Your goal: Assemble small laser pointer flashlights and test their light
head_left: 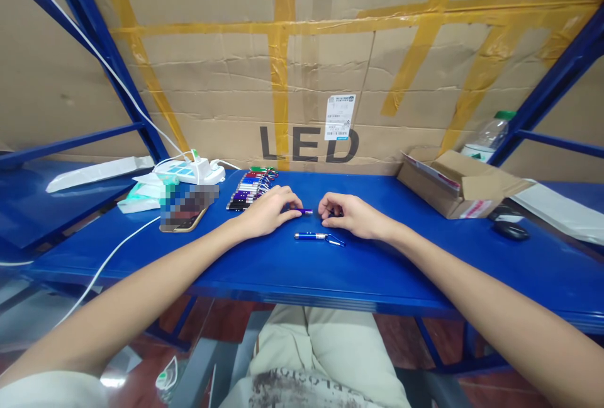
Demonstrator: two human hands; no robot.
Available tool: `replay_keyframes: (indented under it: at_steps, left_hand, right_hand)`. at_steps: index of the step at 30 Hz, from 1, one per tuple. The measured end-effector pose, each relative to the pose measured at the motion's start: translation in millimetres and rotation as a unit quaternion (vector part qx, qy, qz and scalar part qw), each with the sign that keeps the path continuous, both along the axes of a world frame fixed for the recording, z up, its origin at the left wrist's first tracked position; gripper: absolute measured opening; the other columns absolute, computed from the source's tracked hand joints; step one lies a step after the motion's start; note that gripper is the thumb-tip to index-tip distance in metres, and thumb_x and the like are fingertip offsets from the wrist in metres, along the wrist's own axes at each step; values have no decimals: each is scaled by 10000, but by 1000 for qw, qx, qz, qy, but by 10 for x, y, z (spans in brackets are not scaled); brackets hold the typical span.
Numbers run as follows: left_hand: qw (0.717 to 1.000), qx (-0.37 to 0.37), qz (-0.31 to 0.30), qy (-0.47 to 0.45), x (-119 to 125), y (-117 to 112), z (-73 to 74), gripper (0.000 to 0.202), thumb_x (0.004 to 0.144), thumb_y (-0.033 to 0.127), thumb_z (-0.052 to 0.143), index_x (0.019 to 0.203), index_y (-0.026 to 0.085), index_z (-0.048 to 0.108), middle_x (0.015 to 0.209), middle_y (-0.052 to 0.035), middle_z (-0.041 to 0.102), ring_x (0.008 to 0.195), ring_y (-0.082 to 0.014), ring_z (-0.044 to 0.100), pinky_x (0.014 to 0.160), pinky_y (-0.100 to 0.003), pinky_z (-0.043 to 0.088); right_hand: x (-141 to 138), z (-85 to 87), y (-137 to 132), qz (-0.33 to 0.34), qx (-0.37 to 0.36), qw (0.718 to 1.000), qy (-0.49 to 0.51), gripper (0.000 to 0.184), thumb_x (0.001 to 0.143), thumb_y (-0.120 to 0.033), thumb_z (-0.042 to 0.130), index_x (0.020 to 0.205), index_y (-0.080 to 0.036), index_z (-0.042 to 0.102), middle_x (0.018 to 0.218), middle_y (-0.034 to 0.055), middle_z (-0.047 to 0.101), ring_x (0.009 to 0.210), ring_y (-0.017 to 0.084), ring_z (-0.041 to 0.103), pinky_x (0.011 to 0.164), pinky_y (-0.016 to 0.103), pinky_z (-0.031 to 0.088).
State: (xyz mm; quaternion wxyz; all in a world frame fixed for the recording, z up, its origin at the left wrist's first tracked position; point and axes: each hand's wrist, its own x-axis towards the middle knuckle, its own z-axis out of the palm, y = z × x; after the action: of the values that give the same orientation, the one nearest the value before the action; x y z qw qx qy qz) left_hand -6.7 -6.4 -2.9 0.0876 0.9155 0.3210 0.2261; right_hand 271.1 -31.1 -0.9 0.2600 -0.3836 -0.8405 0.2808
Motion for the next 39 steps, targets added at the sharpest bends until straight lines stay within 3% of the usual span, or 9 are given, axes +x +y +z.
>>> replay_keyframes:
  at_steps: [7,12,18,21,24,33,39]
  left_hand:
    - [992,-97,31,-69,39,-11,-1,225,1019,420,679,1076,207,721,993,-38,757,853,-203,670,789,-323,492]
    - [987,-124,49,-85,45,-21,3,278,996,464,689,1099,207,717,927,-27,754,816,-195,667,736,-300,484]
    - [986,-137,37,-87,52,0,-16,332,1019,421,636,1254,204,725,1080,-57,789,928,-217,709,796,-311,516]
    - [988,-119,33,-92,56,-3,-16,320,1031,406,614,1247,211,746,1182,-61,791,964,-220,709,836,-320,518]
    - [987,-128,31,-93,60,-15,-8,320,1022,422,633,1229,209,753,1086,-47,794,883,-208,683,793,-318,502]
    - [985,-141,20,-101,78,-49,21,312,1020,433,647,1207,206,752,974,-29,758,811,-186,634,754,-311,471]
    - [980,-148,1,-129,74,-42,1,299,995,450,694,1158,204,745,1009,-33,764,895,-201,680,821,-321,506]
  right_hand:
    - [-2,1,11,-1,-14,1000,12,212,842,-382,776,928,-212,682,899,24,721,788,184,587,761,325,476]
    - [24,25,16,4,-17,1000,8,223,852,-409,776,921,-217,687,881,23,729,771,190,602,751,330,482]
    - [60,-2,33,-47,124,990,-53,213,970,-294,642,1165,-246,711,1163,78,805,1040,274,661,955,430,486]
    - [53,-23,40,-28,143,985,-97,224,996,-252,607,1189,-247,721,1185,80,814,1072,284,655,995,449,464]
    - [39,-29,46,-22,148,982,-118,198,997,-242,606,1144,-241,738,1148,76,819,1055,283,645,992,438,456]
    - [37,21,30,-32,92,991,-88,191,930,-234,660,1107,-230,731,955,33,825,948,236,697,969,399,437]
    - [60,105,0,-19,46,996,-71,164,900,-293,729,1053,-237,750,952,33,831,936,242,732,909,370,494]
